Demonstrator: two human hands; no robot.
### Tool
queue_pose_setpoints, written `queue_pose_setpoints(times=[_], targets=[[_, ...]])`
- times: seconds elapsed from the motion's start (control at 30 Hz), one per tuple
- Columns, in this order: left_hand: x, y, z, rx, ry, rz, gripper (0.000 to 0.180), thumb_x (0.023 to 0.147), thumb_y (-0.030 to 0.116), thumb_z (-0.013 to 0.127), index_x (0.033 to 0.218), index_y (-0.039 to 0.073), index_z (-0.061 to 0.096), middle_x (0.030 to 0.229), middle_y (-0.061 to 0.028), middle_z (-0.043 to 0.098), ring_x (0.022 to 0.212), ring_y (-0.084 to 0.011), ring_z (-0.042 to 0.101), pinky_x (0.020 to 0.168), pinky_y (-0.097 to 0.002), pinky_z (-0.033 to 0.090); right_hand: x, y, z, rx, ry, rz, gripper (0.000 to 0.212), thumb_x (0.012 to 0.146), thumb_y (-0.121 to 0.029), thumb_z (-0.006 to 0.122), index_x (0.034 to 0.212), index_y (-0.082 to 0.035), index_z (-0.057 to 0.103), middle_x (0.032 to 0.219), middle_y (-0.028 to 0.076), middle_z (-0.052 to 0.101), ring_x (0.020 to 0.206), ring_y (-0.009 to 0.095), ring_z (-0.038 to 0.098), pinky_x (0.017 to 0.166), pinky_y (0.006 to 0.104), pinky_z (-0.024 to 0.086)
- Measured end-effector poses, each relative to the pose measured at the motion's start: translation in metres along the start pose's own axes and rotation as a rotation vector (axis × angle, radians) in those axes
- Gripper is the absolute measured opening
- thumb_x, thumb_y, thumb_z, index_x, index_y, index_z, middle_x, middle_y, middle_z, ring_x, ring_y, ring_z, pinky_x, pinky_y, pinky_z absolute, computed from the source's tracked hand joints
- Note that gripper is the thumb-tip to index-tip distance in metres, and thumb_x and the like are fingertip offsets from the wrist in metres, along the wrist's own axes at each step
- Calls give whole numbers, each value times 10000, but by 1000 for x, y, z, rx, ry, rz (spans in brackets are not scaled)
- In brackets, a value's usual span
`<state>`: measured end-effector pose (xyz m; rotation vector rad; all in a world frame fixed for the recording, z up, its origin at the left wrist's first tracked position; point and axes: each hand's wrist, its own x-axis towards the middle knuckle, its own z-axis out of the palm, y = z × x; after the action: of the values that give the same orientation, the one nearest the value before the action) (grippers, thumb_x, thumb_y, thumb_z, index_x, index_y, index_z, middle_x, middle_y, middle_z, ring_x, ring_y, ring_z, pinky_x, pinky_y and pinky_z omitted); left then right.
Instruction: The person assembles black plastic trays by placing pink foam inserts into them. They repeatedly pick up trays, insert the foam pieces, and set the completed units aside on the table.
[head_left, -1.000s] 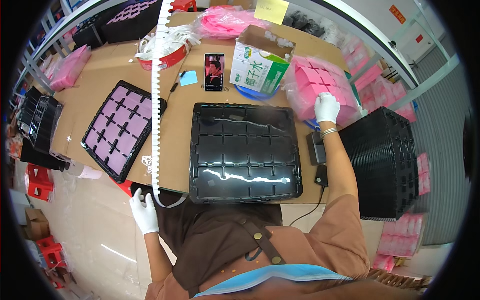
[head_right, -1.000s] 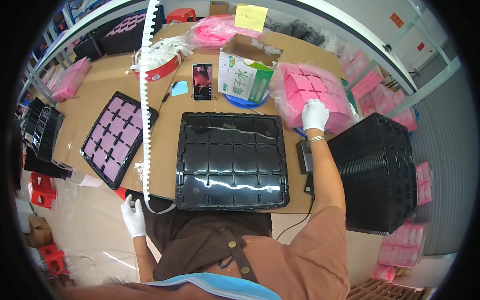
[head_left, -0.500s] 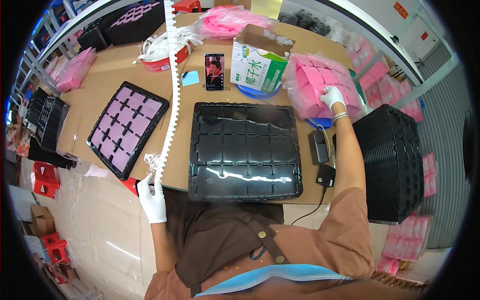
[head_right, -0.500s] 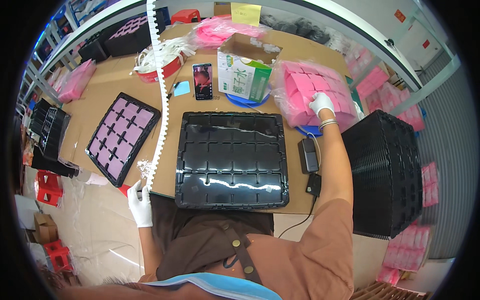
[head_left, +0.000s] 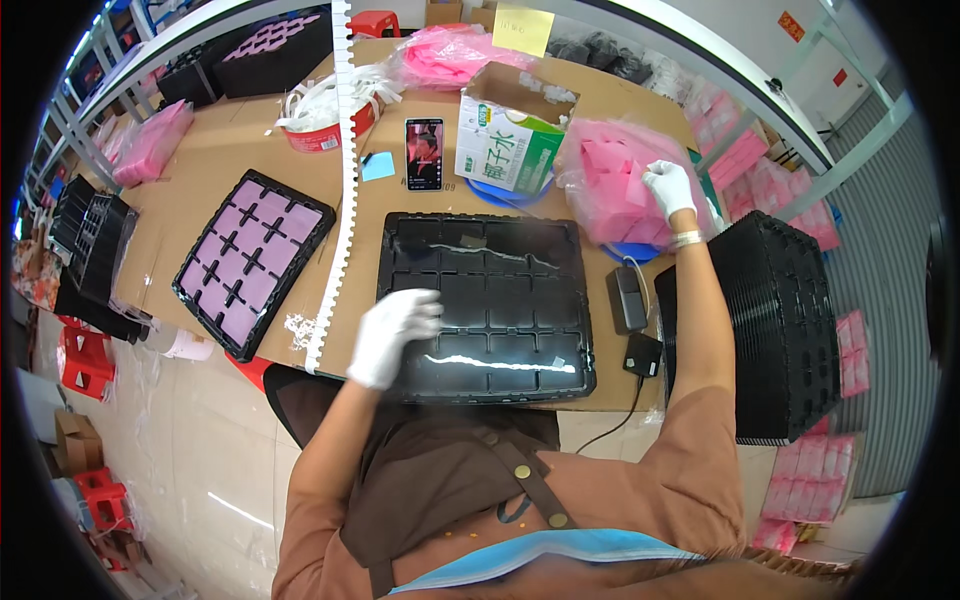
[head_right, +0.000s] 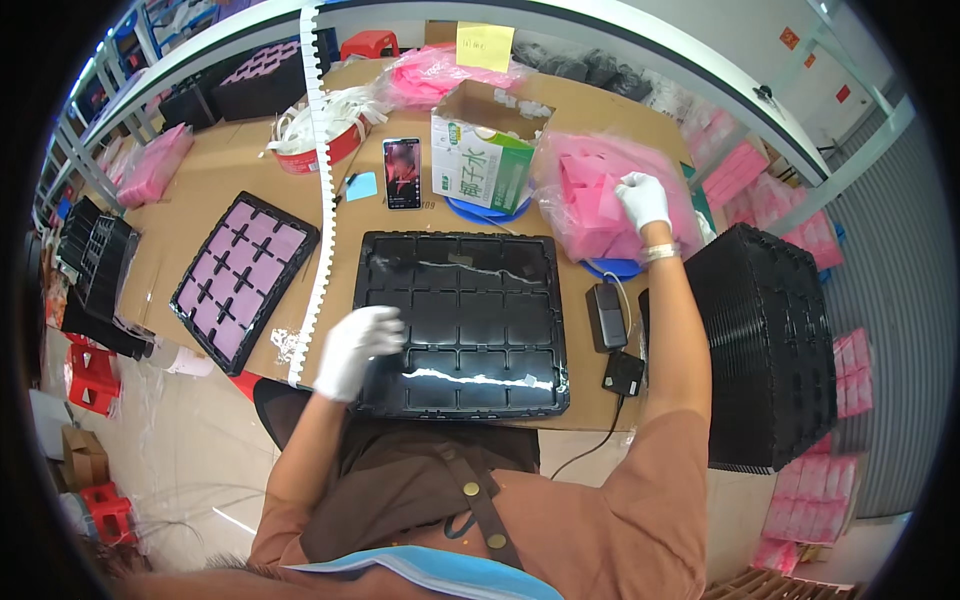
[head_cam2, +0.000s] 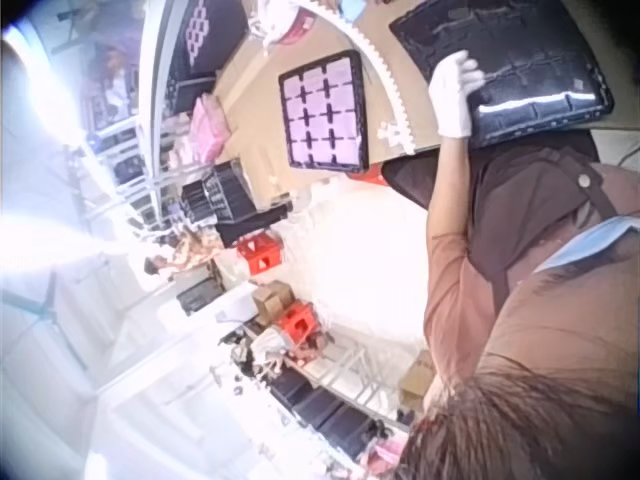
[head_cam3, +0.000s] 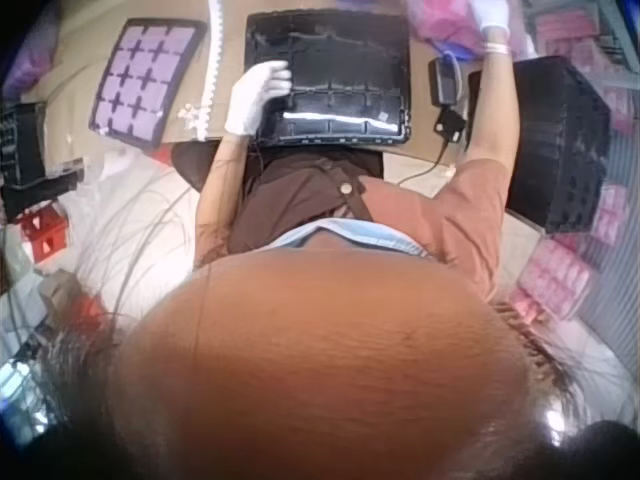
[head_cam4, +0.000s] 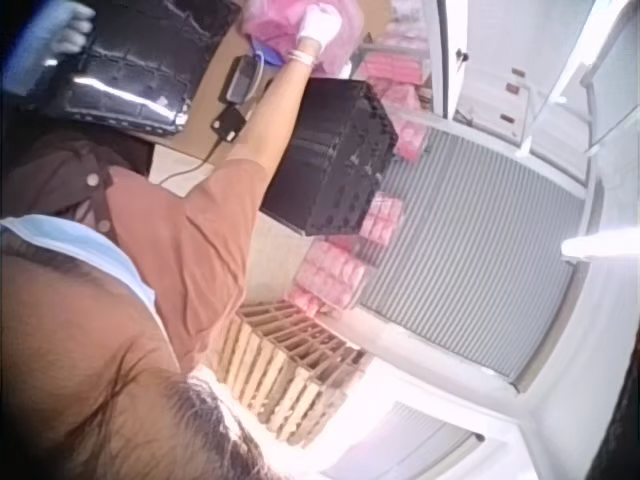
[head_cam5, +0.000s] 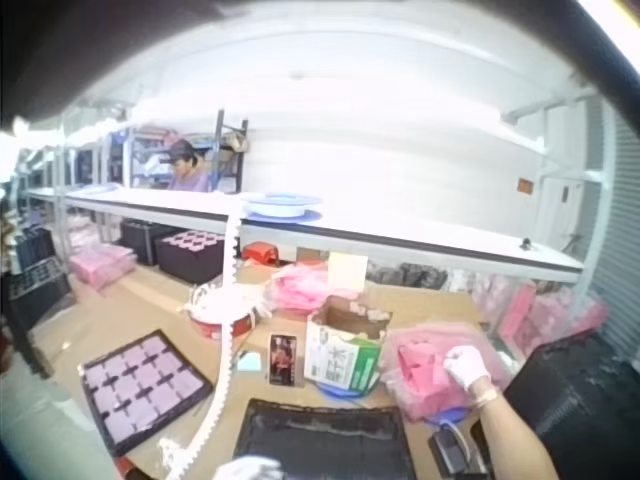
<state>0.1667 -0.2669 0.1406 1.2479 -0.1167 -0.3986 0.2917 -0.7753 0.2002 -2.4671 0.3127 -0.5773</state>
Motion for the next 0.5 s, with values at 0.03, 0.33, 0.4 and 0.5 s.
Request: queue_pose_setpoints(times=[0.03,0.33,0.4,0.5], targets=[[18,-2,24,-5,-127,-21,389,979,294,486,1200,-10,583,1080,-145,659,923,-197,660,853,-324,525,-23,-44,-5,-25,6,-30,208,753,-163,674,887,-4,675,857,179,686,800,270,668,746,332,507],[81,10,118,-34,-99,236,246,900,216,596,981,-9,654,985,-36,646,920,-151,597,841,-297,464,-190,-179,8,45,3,-482,171,764,-140,670,914,-62,649,948,133,627,930,293,607,872,390,467],[63,23,83,-259,-65,-31,210,879,186,620,963,-3,655,925,-47,651,857,-136,607,785,-285,478,-185,-141,22,219,260,-282,317,831,-152,673,1108,-22,591,1111,109,597,1032,260,577,933,381,443],[38,33,44,-86,-47,-119,201,889,202,616,971,21,649,863,-31,641,764,-104,608,703,-260,488,-170,-47,54,891,15,213,435,903,-229,631,1254,-10,497,1190,113,573,1076,243,570,946,369,451]])
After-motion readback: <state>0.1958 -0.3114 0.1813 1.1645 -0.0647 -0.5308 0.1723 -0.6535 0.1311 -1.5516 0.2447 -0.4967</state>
